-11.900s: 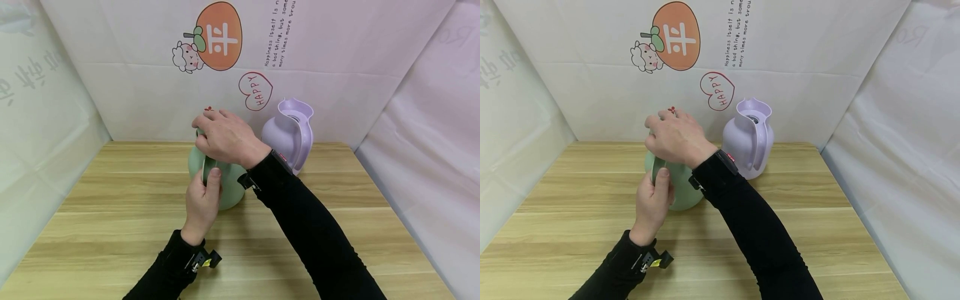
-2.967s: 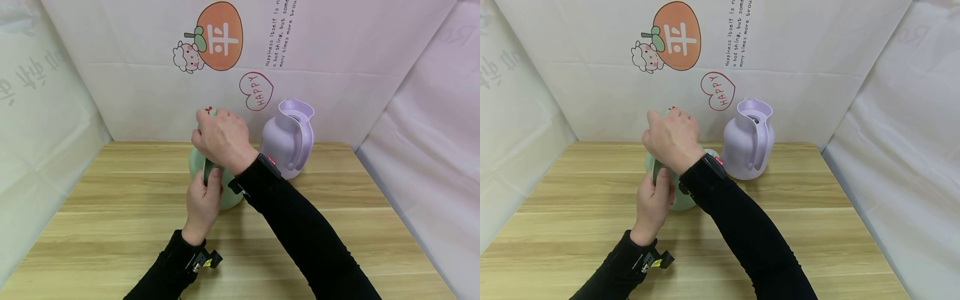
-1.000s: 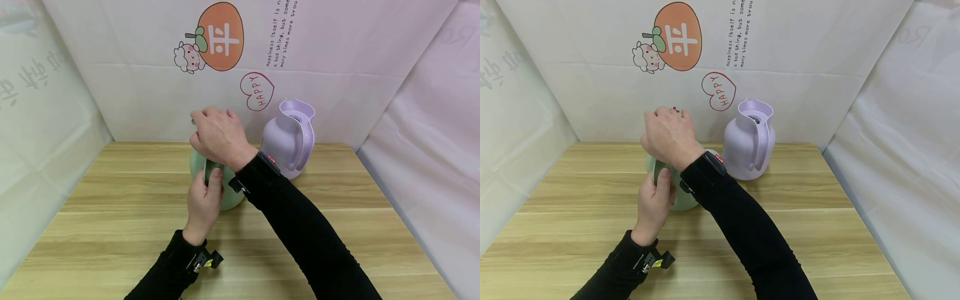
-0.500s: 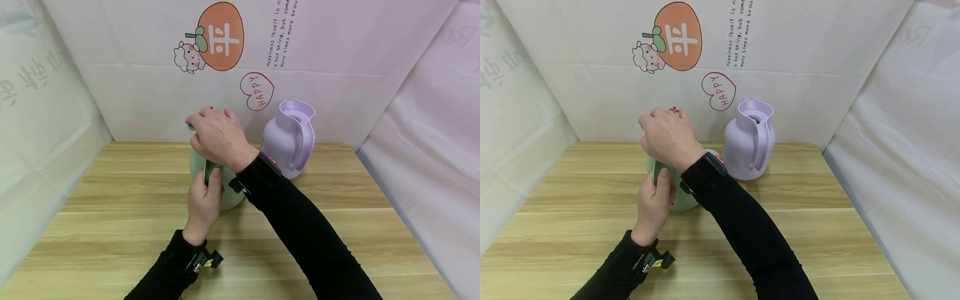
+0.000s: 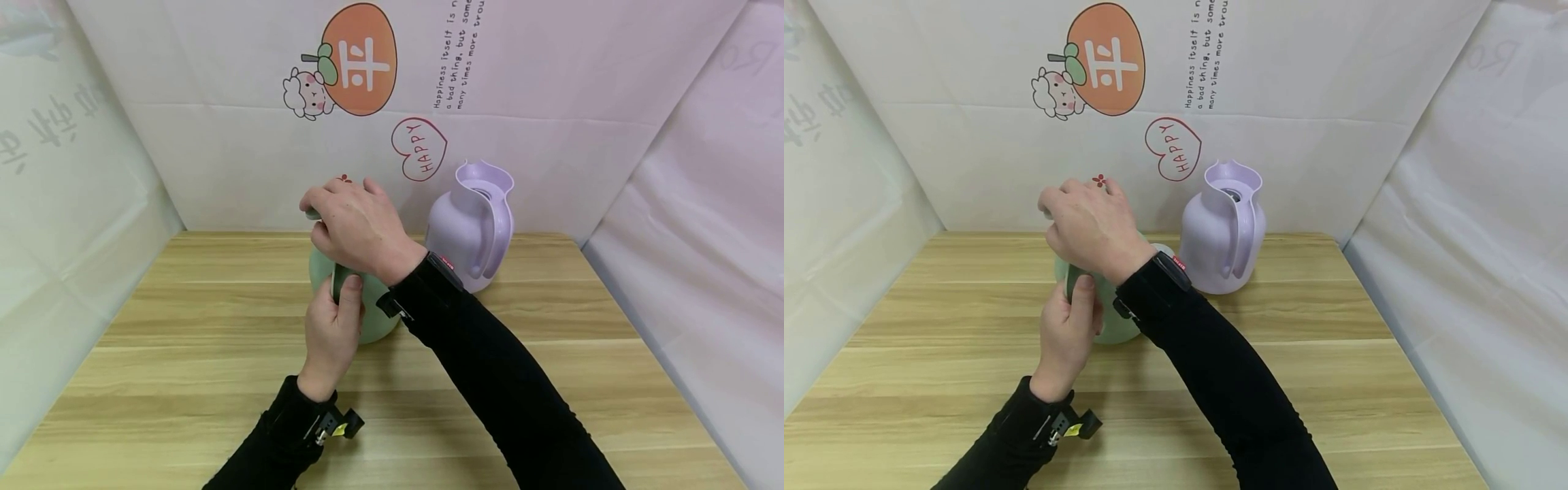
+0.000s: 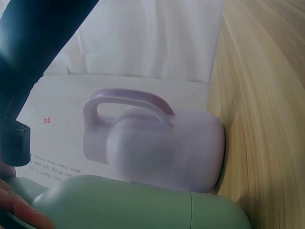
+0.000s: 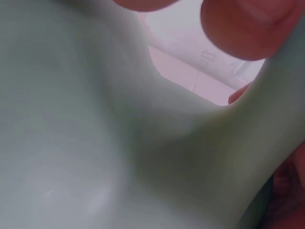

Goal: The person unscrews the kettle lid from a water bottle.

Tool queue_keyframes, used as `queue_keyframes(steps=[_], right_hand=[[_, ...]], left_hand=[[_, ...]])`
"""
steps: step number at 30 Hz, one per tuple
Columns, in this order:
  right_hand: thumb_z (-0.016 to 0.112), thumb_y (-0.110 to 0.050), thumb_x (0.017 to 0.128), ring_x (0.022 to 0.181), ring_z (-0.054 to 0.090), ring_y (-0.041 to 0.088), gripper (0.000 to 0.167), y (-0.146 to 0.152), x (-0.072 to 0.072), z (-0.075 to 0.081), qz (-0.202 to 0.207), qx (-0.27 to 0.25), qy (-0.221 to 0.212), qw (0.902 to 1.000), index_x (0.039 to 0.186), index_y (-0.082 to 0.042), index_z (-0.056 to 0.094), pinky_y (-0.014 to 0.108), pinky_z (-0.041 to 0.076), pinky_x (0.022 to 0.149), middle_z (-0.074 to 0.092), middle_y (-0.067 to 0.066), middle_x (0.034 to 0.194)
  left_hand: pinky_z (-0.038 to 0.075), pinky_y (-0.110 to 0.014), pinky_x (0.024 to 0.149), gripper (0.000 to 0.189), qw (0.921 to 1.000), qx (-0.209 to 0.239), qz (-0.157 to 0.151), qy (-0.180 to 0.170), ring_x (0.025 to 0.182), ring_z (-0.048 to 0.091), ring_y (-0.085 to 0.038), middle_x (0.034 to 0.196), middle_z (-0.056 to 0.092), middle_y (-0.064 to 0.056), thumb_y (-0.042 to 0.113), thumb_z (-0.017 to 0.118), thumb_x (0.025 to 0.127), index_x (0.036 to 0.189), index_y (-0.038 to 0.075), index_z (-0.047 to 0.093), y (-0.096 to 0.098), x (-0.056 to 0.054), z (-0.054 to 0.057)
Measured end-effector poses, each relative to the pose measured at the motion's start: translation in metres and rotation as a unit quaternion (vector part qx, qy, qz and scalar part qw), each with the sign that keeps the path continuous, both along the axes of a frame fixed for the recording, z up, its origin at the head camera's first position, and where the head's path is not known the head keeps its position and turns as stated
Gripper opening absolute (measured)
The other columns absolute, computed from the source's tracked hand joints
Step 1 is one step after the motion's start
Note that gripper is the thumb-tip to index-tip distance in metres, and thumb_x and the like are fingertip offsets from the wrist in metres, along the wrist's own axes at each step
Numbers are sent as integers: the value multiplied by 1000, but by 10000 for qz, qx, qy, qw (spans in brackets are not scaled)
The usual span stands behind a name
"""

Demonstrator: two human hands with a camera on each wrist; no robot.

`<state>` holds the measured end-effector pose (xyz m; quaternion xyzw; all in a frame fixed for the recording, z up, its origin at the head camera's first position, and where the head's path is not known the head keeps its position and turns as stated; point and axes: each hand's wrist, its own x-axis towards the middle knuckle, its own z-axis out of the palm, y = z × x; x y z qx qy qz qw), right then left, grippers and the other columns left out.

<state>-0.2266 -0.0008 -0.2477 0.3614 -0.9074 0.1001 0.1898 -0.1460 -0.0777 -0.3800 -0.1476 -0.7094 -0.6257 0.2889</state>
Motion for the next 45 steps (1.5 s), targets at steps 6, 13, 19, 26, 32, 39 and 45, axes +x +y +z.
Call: queue_keyframes(steps=[6,13,19,26,32,39,45], right_hand=[[56,-24,101,110,64,11,22,1,2,-1,210,-111,130,9996,116,-24,72,48,41,110,71,-6,115],[60,-30,103,88,57,8,12,3,3,-2,463,-260,252,9983,103,-23,70,35,40,86,67,-9,96],[62,-31,103,86,56,6,14,6,4,-2,668,-401,211,9967,96,-21,68,39,43,92,64,-10,91],[59,-19,99,92,61,6,11,8,6,-2,728,-544,87,9958,93,-19,67,54,37,119,65,-9,91],[58,-13,96,94,63,7,11,10,6,-2,778,-570,58,9953,95,-17,68,55,33,122,66,-8,93],[55,-9,90,93,62,7,15,13,7,-3,1001,-662,-4,9928,96,-17,67,55,32,122,65,-9,93],[53,-6,87,89,60,6,19,16,7,-5,1265,-856,24,9883,95,-15,68,56,32,122,65,-10,92]], left_hand=[[30,-31,42,34,10000,-14,8,49,43,35,-13,55,40,1,19,48,112,80,8,47,0,-1,0],[30,-31,41,33,10000,22,7,-23,41,36,-13,54,40,2,19,47,112,81,8,48,0,0,1],[30,-32,39,34,9999,27,41,-130,40,38,-13,51,41,2,21,47,113,81,8,49,1,0,2],[31,-32,40,34,9999,-10,47,-132,41,38,-14,52,42,2,22,47,113,81,9,49,1,0,2],[31,-32,40,33,9999,-51,52,-95,41,38,-13,52,41,2,22,47,113,82,9,49,1,0,2],[30,-32,39,32,9999,-59,66,-112,40,37,-13,52,40,2,22,47,113,83,9,49,1,0,1],[31,-32,40,33,9998,-88,164,-105,40,38,-12,52,41,2,22,48,112,82,9,49,1,0,1]])
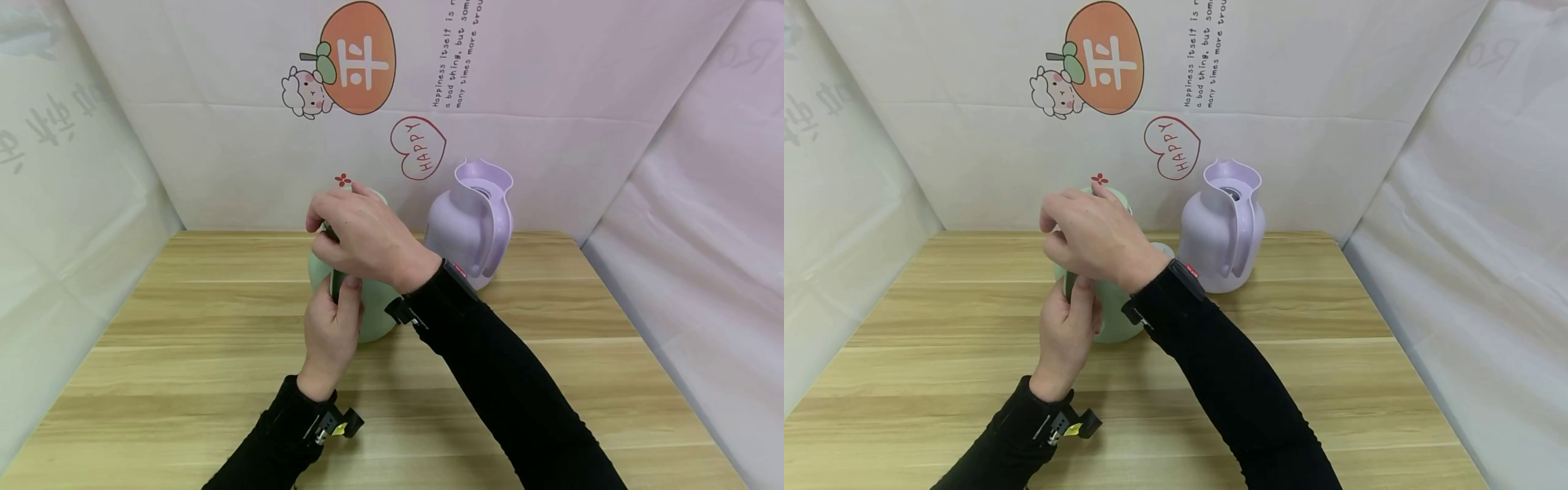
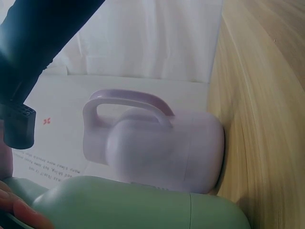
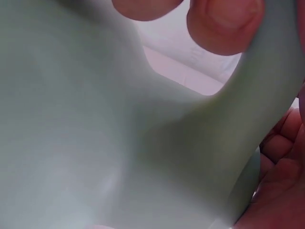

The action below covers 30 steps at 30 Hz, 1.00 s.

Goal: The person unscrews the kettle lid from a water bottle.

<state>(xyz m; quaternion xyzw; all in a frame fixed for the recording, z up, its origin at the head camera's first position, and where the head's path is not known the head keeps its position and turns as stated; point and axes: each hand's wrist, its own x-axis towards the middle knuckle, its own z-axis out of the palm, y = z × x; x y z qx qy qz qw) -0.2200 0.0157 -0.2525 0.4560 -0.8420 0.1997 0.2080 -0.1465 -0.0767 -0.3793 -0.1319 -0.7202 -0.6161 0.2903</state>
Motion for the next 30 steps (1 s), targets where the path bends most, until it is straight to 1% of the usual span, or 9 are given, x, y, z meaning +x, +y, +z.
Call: queue_keyframes(steps=[8,18,26,30], right_hand=[[52,-5,85,89,60,6,23,3,-1,-1,176,-79,-103,9998,97,-15,67,54,30,124,65,-10,94],[51,-3,84,91,62,8,27,6,-1,0,251,-54,-324,9991,100,-14,69,52,27,125,68,-8,98],[51,-1,85,94,60,5,27,8,0,1,284,-52,-411,9987,99,-16,69,52,25,126,67,-10,97],[49,0,85,94,62,6,27,9,0,1,339,-60,-466,9983,98,-16,68,53,24,126,67,-10,96]], left_hand=[[32,-32,40,33,10000,-3,5,29,40,38,-12,52,41,2,22,48,112,83,9,49,0,0,0],[32,-31,40,32,10000,-49,19,-4,41,39,-12,53,42,2,22,47,113,83,9,49,-1,-1,-1],[32,-31,41,31,10000,-64,-15,28,41,38,-12,53,41,2,22,47,113,84,9,49,-1,-1,-1],[32,-31,41,30,10000,-62,-25,60,42,37,-12,54,40,2,21,47,113,85,8,49,-1,-1,-1]])
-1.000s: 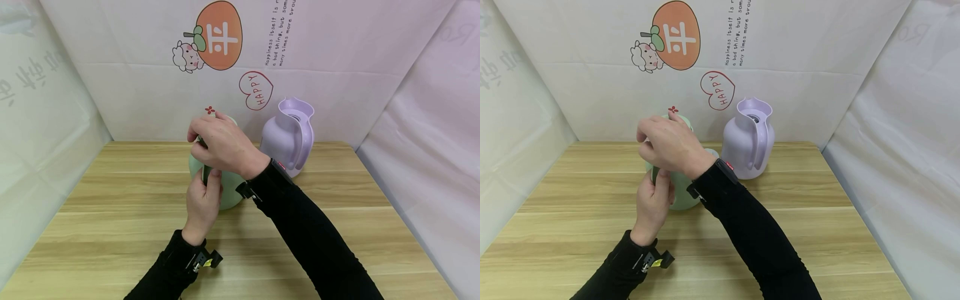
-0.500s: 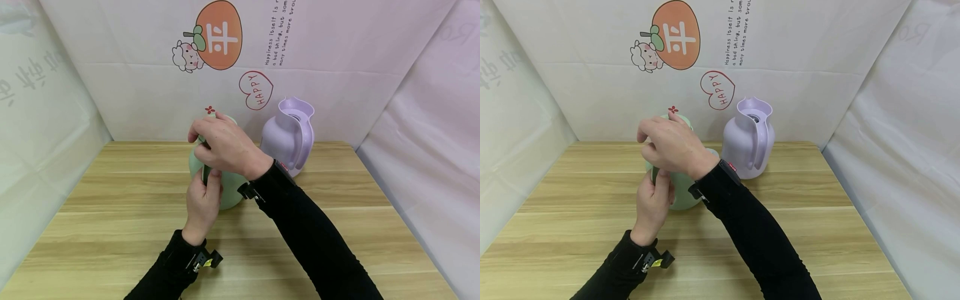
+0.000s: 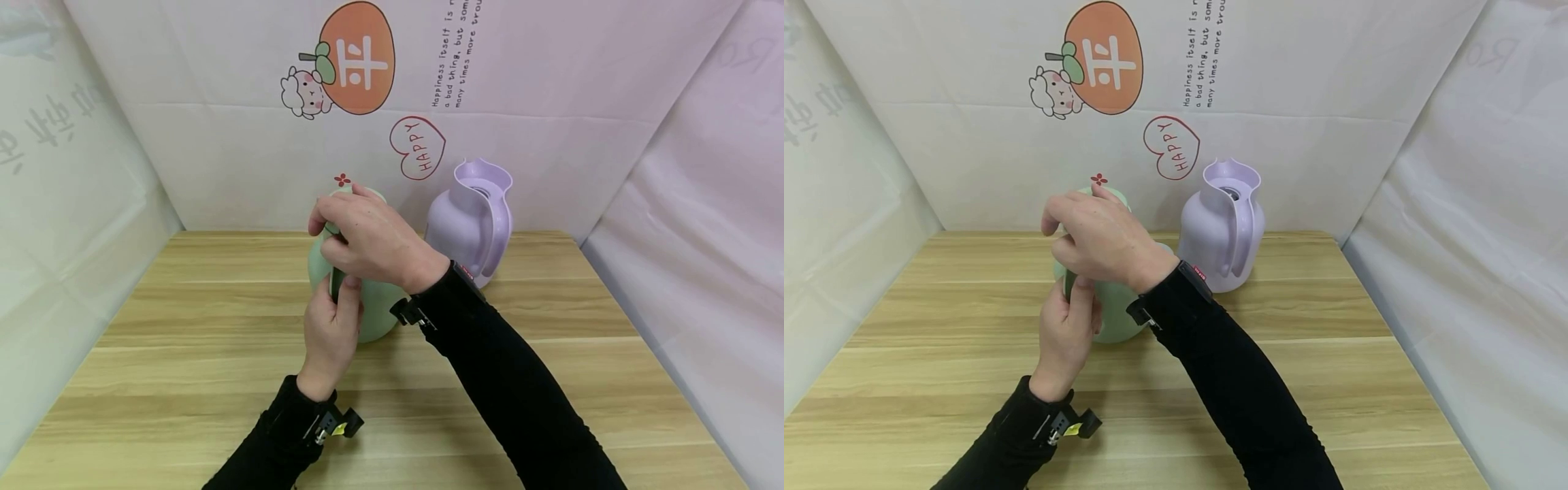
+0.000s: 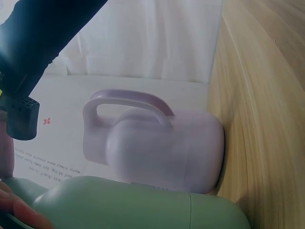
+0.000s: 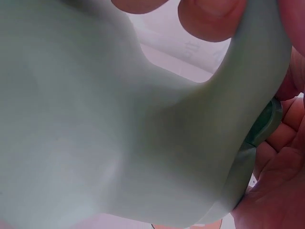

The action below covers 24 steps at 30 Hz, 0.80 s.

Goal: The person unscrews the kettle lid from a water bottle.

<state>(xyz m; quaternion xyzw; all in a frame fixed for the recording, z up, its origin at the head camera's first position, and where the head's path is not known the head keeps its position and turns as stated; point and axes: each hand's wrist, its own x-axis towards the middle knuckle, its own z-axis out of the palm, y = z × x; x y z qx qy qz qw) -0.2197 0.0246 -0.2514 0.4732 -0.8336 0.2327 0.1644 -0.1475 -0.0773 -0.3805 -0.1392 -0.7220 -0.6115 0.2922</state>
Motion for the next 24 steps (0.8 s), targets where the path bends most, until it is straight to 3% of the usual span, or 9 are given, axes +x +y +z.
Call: queue_keyframes(steps=[13,19,24], right_hand=[[47,3,83,93,62,5,31,3,0,-1,134,-24,45,9999,97,-16,67,54,26,125,68,-12,96],[49,4,84,92,63,4,36,3,1,-1,162,-34,72,9998,106,-14,70,55,26,124,72,-11,104],[52,0,84,92,63,8,36,1,1,0,121,-109,249,9996,112,-13,71,49,39,113,73,-8,108]], left_hand=[[32,-31,41,31,9999,16,-38,109,42,37,-12,54,40,1,19,48,112,84,8,48,0,0,-1],[31,-31,41,31,10000,25,-26,89,41,37,-12,54,39,1,18,48,112,83,8,48,0,0,-1],[30,-31,40,31,10000,-6,24,14,40,35,-12,53,39,2,19,47,113,84,9,48,0,0,-1]])
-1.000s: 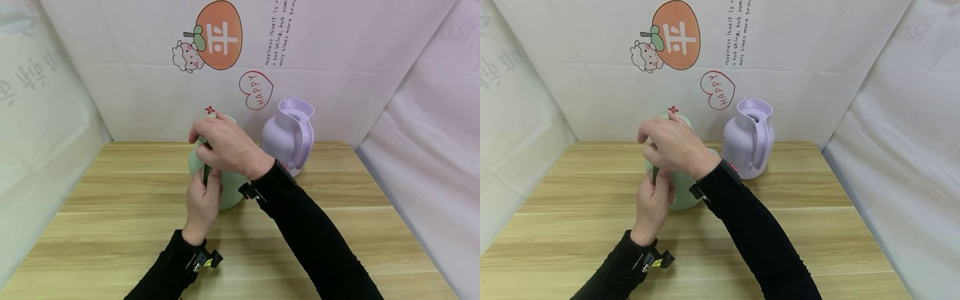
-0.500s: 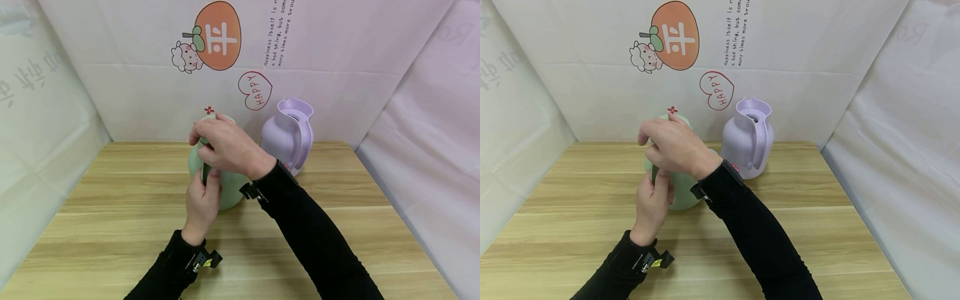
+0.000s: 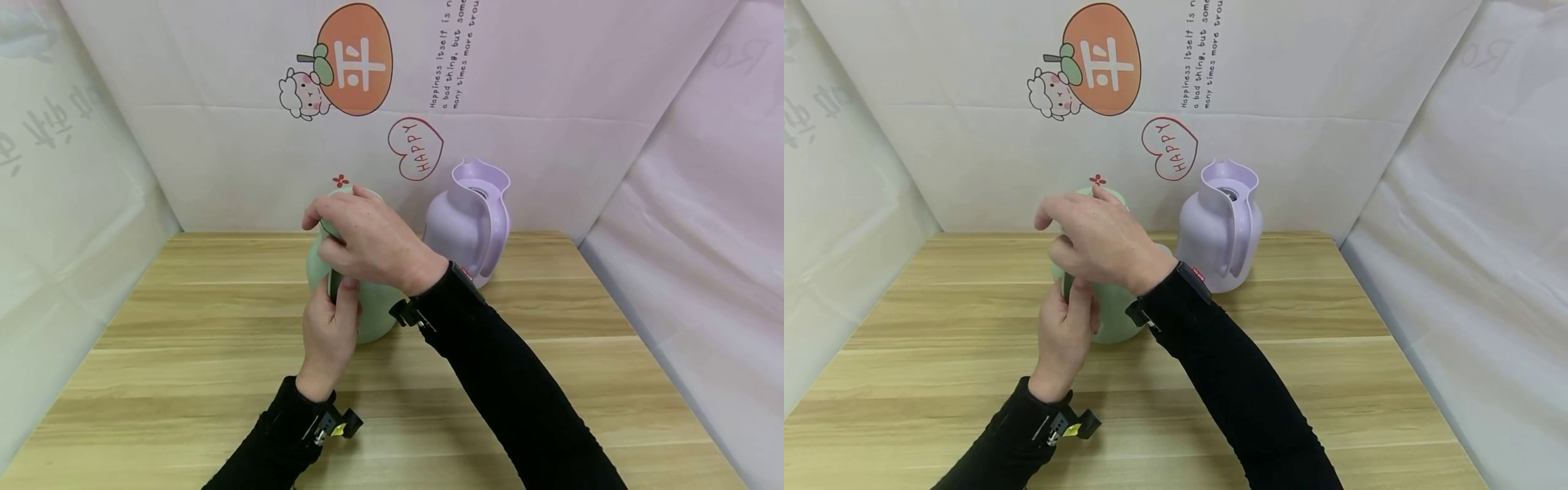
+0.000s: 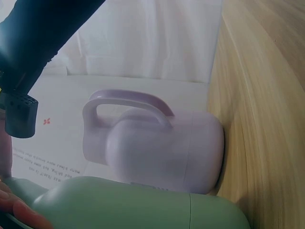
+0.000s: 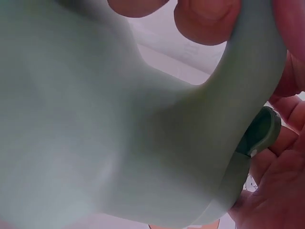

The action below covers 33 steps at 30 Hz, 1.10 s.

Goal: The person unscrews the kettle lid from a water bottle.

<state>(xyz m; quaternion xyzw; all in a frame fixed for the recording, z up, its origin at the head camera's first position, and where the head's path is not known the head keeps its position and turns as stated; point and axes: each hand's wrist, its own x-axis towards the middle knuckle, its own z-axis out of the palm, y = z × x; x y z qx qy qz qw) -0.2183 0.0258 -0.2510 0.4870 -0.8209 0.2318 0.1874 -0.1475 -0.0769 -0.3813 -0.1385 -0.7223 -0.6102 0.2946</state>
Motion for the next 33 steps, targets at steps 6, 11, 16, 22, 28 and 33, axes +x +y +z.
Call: queue_keyframes(steps=[6,11,16,22,28,33], right_hand=[[64,-27,97,115,64,19,34,-6,4,7,-983,64,165,9950,127,-11,68,39,52,95,71,1,124],[61,-58,99,124,58,34,73,-15,13,18,-2566,964,-508,9604,154,-12,48,49,55,94,59,15,140],[56,-63,100,117,58,35,74,-25,17,22,-3369,1532,-1146,9219,156,-17,43,51,58,83,58,17,131],[52,-62,102,97,59,30,56,-31,18,22,-3794,1888,-1099,8991,139,-20,53,46,55,72,55,12,108],[49,-64,102,94,57,32,57,-32,16,21,-3929,1994,-909,8931,142,-23,52,47,52,79,57,14,102],[50,-62,102,96,55,35,60,-31,14,17,-3908,1809,-830,8987,149,-25,51,47,49,84,61,16,101]], left_hand=[[32,-31,39,32,9999,81,-102,-30,39,38,-12,51,40,2,19,47,113,83,8,49,0,2,1],[35,-31,41,32,9998,166,-144,38,41,40,-12,53,42,1,18,48,112,82,8,49,-1,2,2],[34,-31,42,32,9997,202,-152,66,42,41,-13,54,42,2,19,48,112,82,8,49,-1,2,1],[33,-31,43,35,9996,208,-195,77,43,39,-12,55,41,2,23,48,112,81,7,48,-1,0,0],[33,-31,42,35,9996,189,-195,25,43,40,-12,54,41,2,24,47,113,81,8,48,-1,1,1],[34,-30,43,34,9996,208,-207,-40,44,40,-12,55,41,3,24,47,113,82,8,49,-2,2,2]])
